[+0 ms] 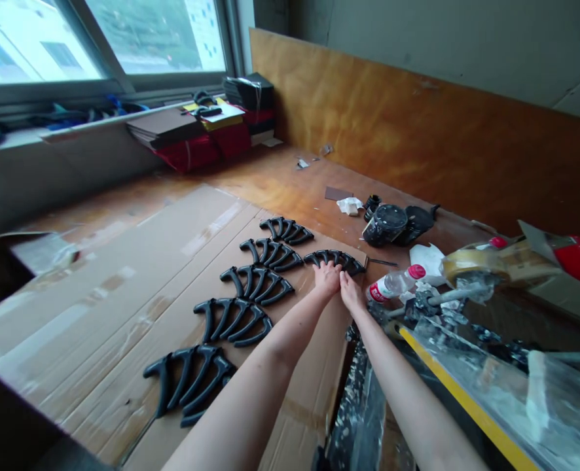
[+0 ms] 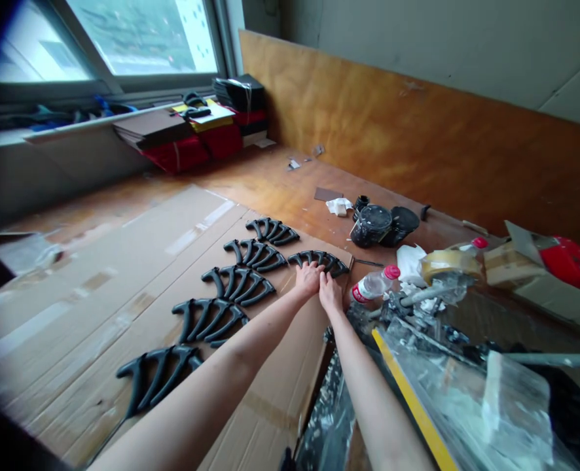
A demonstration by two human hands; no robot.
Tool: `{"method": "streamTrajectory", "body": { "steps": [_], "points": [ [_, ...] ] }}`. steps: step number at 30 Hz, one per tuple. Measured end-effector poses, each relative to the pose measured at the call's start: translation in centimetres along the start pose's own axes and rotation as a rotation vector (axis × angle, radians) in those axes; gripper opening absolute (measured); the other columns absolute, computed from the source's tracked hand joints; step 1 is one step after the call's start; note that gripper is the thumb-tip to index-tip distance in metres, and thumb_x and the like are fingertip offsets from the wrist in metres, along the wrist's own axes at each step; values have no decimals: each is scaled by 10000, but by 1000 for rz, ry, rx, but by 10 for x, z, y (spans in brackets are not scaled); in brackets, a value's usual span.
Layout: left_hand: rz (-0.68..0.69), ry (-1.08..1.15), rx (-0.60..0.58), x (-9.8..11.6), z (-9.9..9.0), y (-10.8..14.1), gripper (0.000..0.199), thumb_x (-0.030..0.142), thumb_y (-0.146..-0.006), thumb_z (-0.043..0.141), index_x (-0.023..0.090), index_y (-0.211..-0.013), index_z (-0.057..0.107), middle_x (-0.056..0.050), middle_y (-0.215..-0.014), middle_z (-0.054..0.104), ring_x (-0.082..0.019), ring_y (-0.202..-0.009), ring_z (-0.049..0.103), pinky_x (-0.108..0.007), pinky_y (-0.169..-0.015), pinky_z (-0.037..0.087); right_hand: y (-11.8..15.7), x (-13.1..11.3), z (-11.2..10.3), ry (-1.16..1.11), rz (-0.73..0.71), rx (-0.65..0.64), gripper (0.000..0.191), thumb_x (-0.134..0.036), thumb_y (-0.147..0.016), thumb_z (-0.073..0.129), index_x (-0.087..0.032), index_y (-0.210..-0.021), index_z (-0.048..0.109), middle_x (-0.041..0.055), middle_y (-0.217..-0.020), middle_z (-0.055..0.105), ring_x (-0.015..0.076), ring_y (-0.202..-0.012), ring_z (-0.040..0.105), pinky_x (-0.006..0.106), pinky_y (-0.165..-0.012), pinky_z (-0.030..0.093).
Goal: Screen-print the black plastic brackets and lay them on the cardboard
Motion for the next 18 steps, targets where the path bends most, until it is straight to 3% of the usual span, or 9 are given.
{"method": "streamTrajectory", "body": {
  "steps": [5,8,13,18],
  "points": [
    [-23,-30,48,-21,16,-35,399,263,-938,376,192,-1252,612,-167,-1295,562,-375,-1288,403,-672,-1077,207,-36,0,26,-51,66,-4,655,-473,-984,270,-94,-1518,293,205,-1414,510,285,-1271,531,411,-1035,410],
    [-17,-53,90,-28,24,-41,469,320,-951,364,188,-1370,528,-182,-1443,463,-414,-1376,304,-697,-1098,144,-42,1,32,-92,53,5,652,-446,-980,310,-83,-1520,270,195,-1465,457,260,-1322,483,375,-1067,388],
    [74,-108,240,-31,35,-20,620,389,-951,382,241,-1541,263,-123,-1640,119,-363,-1500,35,-665,-1148,27,-34,0,23,-68,-66,-14,659,-420,-954,427,-91,-1507,283,188,-1502,407,242,-1362,432,351,-1092,358],
    [128,-105,196,-37,44,24,640,351,-942,368,93,-1523,292,-162,-1622,165,-338,-1503,52,-575,-1194,69,0,-18,15,121,-137,-151,601,-394,-923,536,-75,-1419,421,210,-1347,564,287,-1245,543,407,-1030,419]
  ]
}}
Point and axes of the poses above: each hand's wrist, its own y-axis away from the middle knuckle, its own z-axis out of the palm, x = y × z, the point moved 5 cm from there along -y, towards the middle knuckle
